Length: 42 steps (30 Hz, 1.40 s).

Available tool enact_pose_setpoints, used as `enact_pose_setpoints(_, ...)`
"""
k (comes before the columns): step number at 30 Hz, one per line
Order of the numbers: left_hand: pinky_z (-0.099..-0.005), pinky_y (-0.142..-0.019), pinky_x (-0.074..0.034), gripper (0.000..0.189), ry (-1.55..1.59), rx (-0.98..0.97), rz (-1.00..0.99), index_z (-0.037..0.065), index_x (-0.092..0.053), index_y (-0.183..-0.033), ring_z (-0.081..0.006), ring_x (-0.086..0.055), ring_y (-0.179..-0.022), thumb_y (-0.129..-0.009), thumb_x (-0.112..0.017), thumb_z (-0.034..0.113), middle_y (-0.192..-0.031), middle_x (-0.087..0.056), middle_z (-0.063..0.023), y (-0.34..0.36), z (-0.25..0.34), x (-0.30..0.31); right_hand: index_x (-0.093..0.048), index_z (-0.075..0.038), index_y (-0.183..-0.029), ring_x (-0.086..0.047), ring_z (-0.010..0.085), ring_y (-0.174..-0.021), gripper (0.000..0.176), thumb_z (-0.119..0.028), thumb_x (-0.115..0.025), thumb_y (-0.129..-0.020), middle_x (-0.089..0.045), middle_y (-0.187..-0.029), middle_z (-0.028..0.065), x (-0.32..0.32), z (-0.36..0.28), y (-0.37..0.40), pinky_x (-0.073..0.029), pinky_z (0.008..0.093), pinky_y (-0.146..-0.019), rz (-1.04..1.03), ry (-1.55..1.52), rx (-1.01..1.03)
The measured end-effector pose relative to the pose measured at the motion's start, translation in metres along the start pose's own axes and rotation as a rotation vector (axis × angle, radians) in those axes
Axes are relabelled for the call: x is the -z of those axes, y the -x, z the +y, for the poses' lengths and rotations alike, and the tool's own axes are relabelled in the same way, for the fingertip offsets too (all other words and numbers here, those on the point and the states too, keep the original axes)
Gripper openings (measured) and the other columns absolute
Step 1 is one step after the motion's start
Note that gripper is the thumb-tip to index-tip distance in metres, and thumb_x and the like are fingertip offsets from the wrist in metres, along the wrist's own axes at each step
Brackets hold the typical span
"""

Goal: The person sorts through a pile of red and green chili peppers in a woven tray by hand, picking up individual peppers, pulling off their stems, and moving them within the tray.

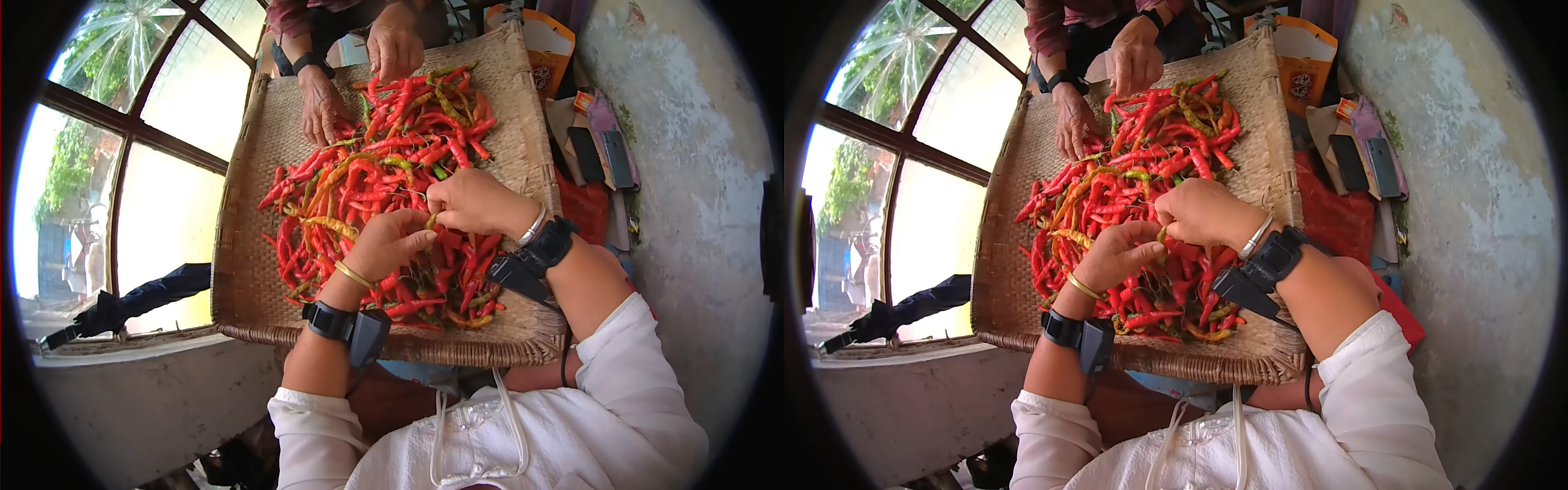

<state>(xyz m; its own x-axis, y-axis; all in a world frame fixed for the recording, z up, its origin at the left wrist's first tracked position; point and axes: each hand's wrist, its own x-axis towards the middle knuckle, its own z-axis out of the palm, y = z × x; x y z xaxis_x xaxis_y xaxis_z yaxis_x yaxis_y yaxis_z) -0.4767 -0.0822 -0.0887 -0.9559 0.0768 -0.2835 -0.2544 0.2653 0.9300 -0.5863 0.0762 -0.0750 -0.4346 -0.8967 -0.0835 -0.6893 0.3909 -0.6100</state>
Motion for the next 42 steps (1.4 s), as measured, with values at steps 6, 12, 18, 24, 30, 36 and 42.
enact_pose_setpoints(6, -0.0165, -0.045, -0.036, 0.015, 0.222, 0.084, -0.008, 0.004, -0.057, -0.093, -0.0024, -0.047, -0.053, -0.084, -0.058, 0.015, -0.072, -0.058, 0.0012, 0.008, 0.022, 0.010, -0.060, -0.005, -0.077, -0.060, 0.0255, -0.065, 0.014, -0.016, -0.061, -0.068, -0.060, -0.066, 0.0112, 0.015, -0.016, 0.004, -0.045, 0.0369, -0.060, 0.166, -0.360, 0.004)
enact_pose_setpoints(12, -0.0157, -0.048, -0.040, 0.020, 0.605, -0.122, 0.245, 0.004, -0.056, -0.104, -0.0046, -0.051, -0.055, -0.086, -0.053, 0.013, -0.083, -0.060, -0.0034, -0.003, 0.027, 0.036, -0.058, -0.004, -0.083, -0.060, 0.0300, -0.079, 0.018, -0.016, -0.061, -0.070, -0.061, -0.078, 0.0134, -0.001, 0.011, -0.001, -0.047, 0.0409, -0.068, 0.273, 0.047, -0.046)
enact_pose_setpoints(18, -0.0207, -0.056, -0.046, 0.030, 0.263, -0.079, 0.550, -0.001, -0.050, -0.113, -0.0082, -0.056, -0.066, -0.086, -0.054, 0.011, -0.100, -0.057, -0.0052, -0.009, 0.007, 0.026, -0.058, -0.004, -0.084, -0.059, 0.0305, -0.084, 0.017, -0.014, -0.061, -0.071, -0.061, -0.083, 0.0145, -0.019, 0.013, -0.002, -0.047, 0.0406, -0.072, 0.104, 0.214, -0.147)
enact_pose_setpoints(24, -0.0204, -0.054, -0.042, 0.025, -0.328, -0.164, 0.235, 0.002, -0.058, -0.102, -0.0053, -0.048, -0.058, -0.077, -0.062, 0.005, -0.092, -0.057, -0.0021, -0.008, 0.006, -0.007, -0.060, -0.006, -0.082, -0.058, 0.0297, -0.086, 0.013, -0.014, -0.061, -0.071, -0.059, -0.085, 0.0147, -0.021, 0.010, -0.005, -0.047, 0.0397, -0.073, 0.074, 0.191, -0.197)
enact_pose_setpoints(30, -0.0277, -0.059, -0.048, 0.031, -0.376, -0.254, 0.266, 0.001, -0.056, -0.103, -0.0172, -0.058, -0.061, -0.073, -0.064, 0.006, -0.097, -0.058, -0.0109, -0.006, 0.018, -0.007, -0.061, -0.006, -0.078, -0.058, 0.0297, -0.083, 0.013, -0.015, -0.062, -0.069, -0.059, -0.083, 0.0134, -0.001, 0.001, -0.001, -0.046, 0.0388, -0.069, 0.135, 0.045, -0.095)
enact_pose_setpoints(36, -0.0250, -0.060, -0.047, 0.021, -0.244, -0.242, 0.308, 0.001, -0.060, -0.096, -0.0106, -0.057, -0.064, -0.076, -0.064, 0.007, -0.076, -0.062, -0.0071, -0.005, 0.014, 0.006, -0.061, -0.004, -0.083, -0.059, 0.0227, -0.064, 0.020, -0.017, -0.065, -0.069, -0.060, -0.069, 0.0096, 0.002, 0.002, -0.001, -0.045, 0.0321, -0.058, 0.145, -0.419, -0.071)
enact_pose_setpoints(42, -0.0163, -0.044, -0.039, 0.015, 0.128, -0.113, 0.528, 0.000, -0.062, -0.092, -0.0024, -0.048, -0.050, -0.083, -0.059, 0.011, -0.067, -0.059, 0.0002, 0.001, 0.016, 0.047, -0.060, -0.003, -0.093, -0.060, 0.0240, -0.069, 0.027, -0.020, -0.065, -0.073, -0.060, -0.071, 0.0116, 0.011, 0.003, -0.001, -0.045, 0.0336, -0.061, 0.247, -0.330, -0.181)
